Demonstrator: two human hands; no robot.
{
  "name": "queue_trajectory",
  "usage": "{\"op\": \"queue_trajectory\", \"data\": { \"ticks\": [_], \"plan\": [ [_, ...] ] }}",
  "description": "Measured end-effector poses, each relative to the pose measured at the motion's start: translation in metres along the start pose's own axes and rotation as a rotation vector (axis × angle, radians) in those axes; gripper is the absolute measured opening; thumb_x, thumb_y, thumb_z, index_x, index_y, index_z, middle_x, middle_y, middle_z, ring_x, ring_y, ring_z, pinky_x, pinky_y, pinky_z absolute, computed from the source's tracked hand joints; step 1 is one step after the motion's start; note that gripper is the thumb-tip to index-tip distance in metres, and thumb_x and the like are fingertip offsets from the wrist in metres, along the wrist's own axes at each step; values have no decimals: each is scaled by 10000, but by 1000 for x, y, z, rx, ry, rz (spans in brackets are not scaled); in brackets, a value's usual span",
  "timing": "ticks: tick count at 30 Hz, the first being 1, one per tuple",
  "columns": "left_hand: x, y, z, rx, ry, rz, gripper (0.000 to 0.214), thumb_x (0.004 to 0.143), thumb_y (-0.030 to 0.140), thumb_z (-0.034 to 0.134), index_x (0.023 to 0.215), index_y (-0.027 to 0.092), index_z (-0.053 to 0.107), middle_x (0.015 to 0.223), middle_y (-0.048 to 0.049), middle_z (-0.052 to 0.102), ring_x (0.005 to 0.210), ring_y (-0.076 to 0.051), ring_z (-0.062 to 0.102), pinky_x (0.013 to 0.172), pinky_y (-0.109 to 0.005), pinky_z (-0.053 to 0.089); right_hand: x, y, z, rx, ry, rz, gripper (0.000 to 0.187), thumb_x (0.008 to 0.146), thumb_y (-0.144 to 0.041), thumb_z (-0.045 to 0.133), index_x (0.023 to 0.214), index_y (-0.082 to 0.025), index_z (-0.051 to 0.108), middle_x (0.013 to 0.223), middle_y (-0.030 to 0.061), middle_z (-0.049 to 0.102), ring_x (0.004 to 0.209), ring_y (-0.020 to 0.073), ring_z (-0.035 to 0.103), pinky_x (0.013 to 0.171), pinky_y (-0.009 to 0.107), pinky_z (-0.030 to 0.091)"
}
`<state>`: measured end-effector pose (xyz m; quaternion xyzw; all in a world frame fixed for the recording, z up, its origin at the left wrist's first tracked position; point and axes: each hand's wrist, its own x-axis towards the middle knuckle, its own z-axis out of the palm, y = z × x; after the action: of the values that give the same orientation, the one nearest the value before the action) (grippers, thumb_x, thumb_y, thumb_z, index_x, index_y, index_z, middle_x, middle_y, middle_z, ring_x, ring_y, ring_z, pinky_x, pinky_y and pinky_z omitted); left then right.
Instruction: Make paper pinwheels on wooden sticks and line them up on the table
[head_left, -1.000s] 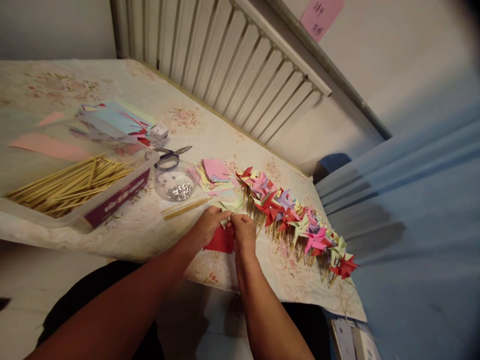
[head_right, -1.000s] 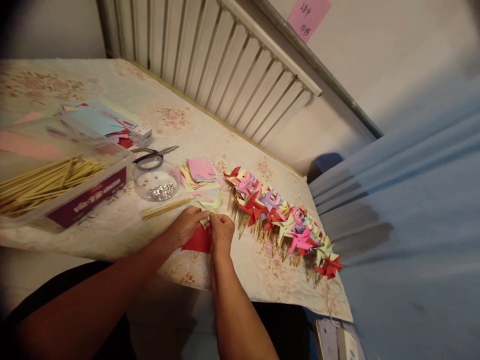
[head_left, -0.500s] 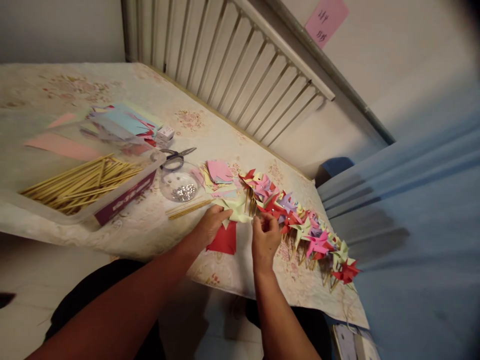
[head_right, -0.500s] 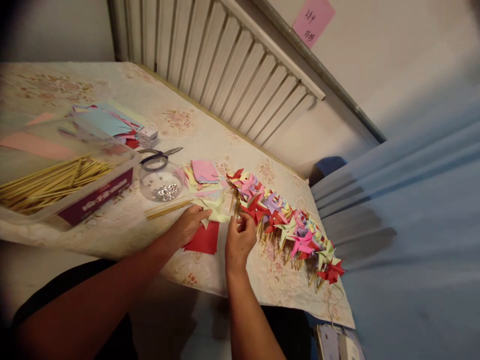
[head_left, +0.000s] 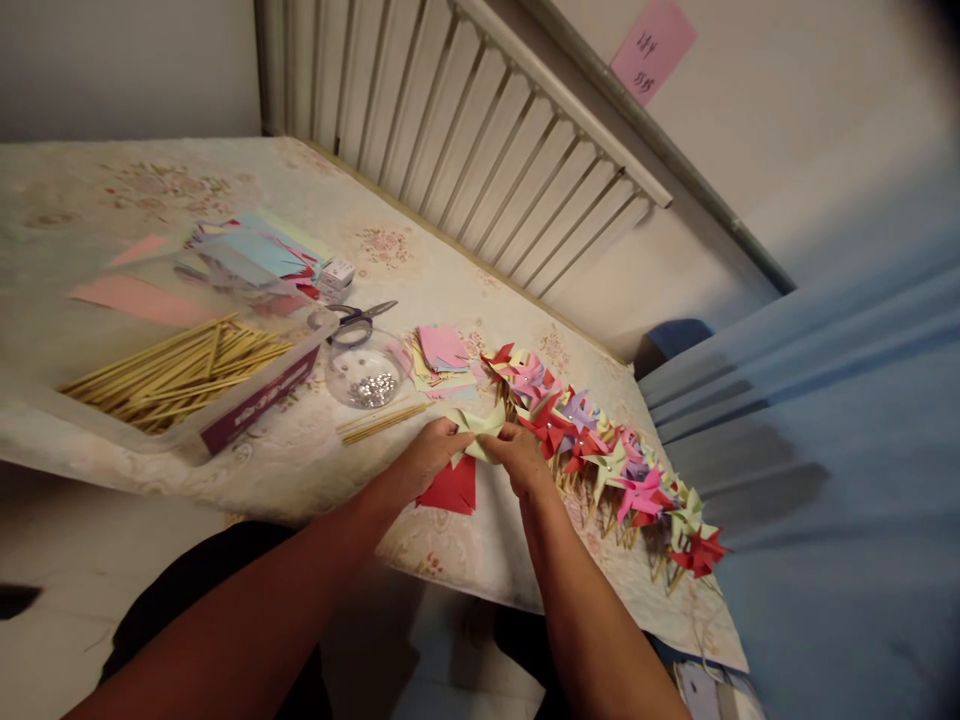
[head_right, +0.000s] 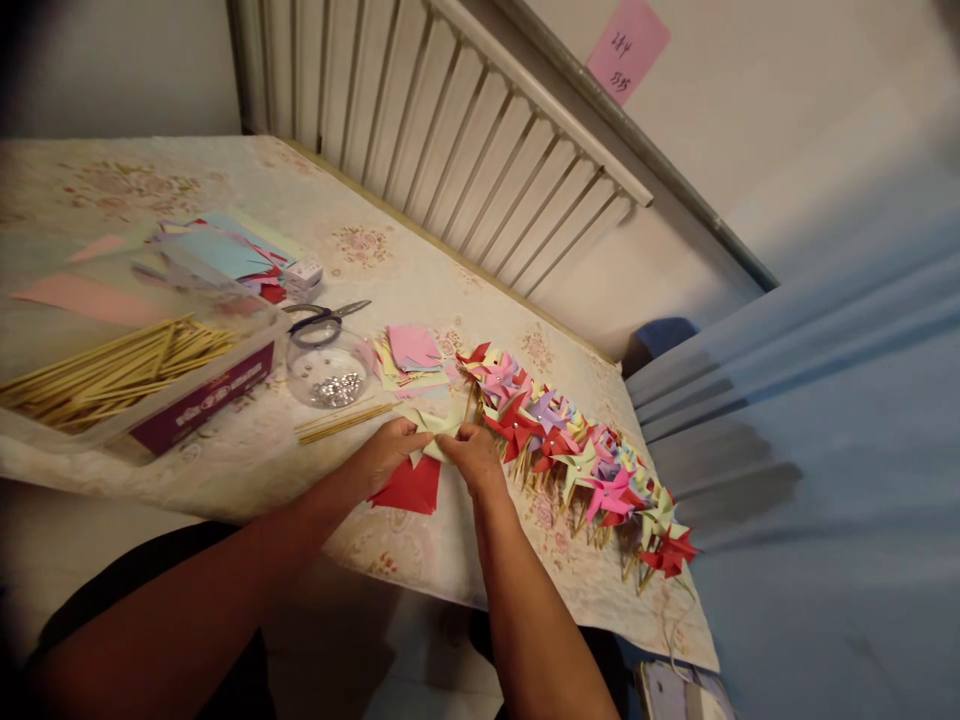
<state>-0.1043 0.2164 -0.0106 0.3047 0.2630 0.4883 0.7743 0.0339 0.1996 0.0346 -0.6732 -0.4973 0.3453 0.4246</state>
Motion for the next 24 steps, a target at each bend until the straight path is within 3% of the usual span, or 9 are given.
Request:
{"op": "queue_trajectory", "data": {
  "ticks": [3, 6, 11, 16, 24],
  "plan": [
    [1, -2, -1, 23, -74, 8, 197, 617, 293, 787, 710, 163, 671, 596, -11, 638, 638, -187, 629, 647, -283, 463, 1, 1, 4, 20, -113, 51, 165, 627, -303, 670, 664, -145, 700, 568, -23, 627, 493, 106, 477, 504, 226, 355],
    [1, -4, -2, 6, -83, 9, 217, 624, 310, 780, 738, 163, 668, 637, -18, 656, 654, -184, 637, 670, -285, 472, 0, 1, 5, 27, -100, 56, 177, 616, -294, 660, 688, -142, 717, 593, -13, 646, 503, 109, 488, 521, 232, 367],
    [-4, 0, 0, 31, 24, -76, 269, 575, 323, 803, 685, 159, 620, 621, -13, 651, 557, -146, 585, 590, -261, 449, -2, 0, 8, 20, -90, 87, 221, 593, -330, 667, 682, -134, 711, 573, -13, 625, 498, 111, 469, 514, 239, 350],
    [-7, 4, 2, -14, -26, -49, 312, 593, 359, 797, 786, 158, 656, 686, -29, 686, 667, -186, 641, 696, -299, 488, -2, 2, 9, 1, -98, 98, 217, 601, -356, 681, 666, -150, 680, 569, -32, 592, 501, 109, 460, 513, 240, 341],
    [4, -7, -10, -116, 22, -44, 249, 618, 279, 765, 814, 169, 659, 724, -38, 686, 729, -205, 659, 726, -312, 486, 11, -31, -1, 6, 216, -79, 260, 662, -402, 669, 762, -162, 668, 623, -23, 607, 553, 132, 517, 552, 257, 400]
  ]
}}
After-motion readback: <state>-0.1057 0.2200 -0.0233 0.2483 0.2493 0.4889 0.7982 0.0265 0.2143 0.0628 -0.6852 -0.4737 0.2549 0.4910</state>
